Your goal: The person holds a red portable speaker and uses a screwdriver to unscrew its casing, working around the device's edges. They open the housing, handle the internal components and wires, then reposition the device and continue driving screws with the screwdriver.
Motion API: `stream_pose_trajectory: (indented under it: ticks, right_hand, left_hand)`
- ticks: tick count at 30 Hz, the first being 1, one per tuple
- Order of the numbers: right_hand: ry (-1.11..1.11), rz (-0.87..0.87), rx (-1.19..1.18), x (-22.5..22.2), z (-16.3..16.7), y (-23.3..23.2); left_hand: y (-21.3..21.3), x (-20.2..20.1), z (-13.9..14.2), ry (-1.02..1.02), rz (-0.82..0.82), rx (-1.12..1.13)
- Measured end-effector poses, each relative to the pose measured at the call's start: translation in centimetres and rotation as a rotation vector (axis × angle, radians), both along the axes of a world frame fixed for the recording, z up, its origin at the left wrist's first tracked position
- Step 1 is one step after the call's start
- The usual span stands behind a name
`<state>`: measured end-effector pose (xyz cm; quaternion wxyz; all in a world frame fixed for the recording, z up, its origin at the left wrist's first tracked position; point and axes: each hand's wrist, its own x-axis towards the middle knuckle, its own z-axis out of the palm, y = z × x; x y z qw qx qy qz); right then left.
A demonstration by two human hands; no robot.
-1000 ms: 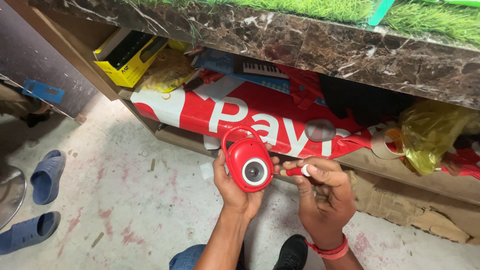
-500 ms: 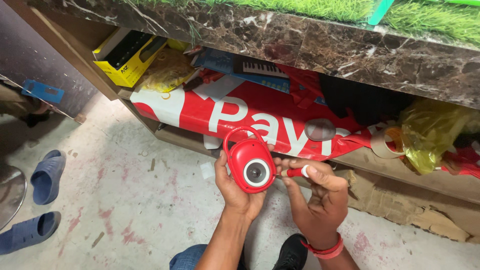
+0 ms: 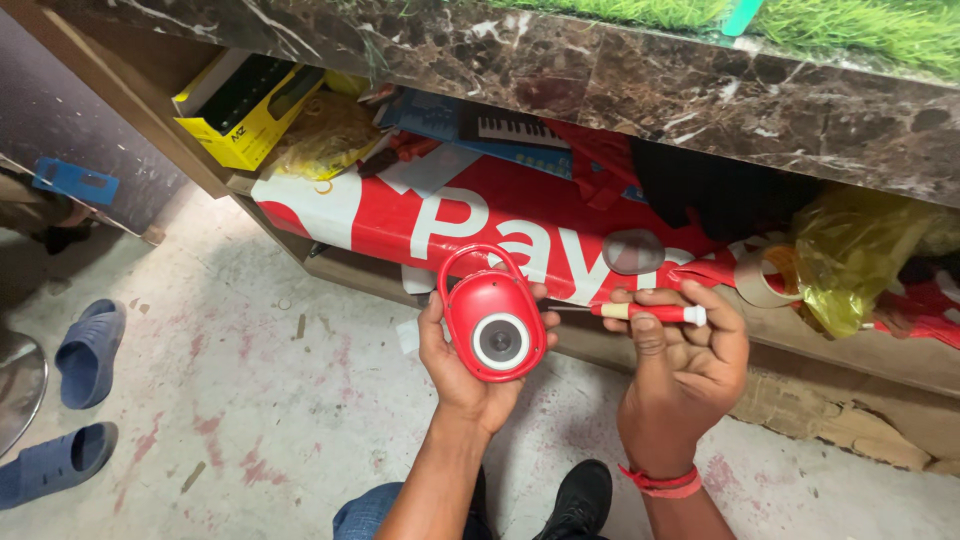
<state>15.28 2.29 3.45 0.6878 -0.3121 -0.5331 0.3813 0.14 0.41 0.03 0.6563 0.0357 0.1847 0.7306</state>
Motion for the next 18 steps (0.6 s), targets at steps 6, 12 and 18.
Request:
stream_pose_trajectory:
  ticks: [6, 12, 18]
  right_hand:
    - [-0.038, 0.029, 0.07, 0.0, -0.1, -0.1]
    - [-0.118, 0.05, 0.122, -0.2, 0.4, -0.9]
    - [-0.11, 0.054, 0.114, -0.2, 0.6, -1.1]
  left_hand:
    - [-0.1, 0.1, 0.0, 0.052, -0.053, 0.039]
    - [-0.1, 0.2, -0.2, 0.055, -0.105, 0.046]
    - [-0.1, 0.3, -0.3, 0.038, -0.104, 0.066]
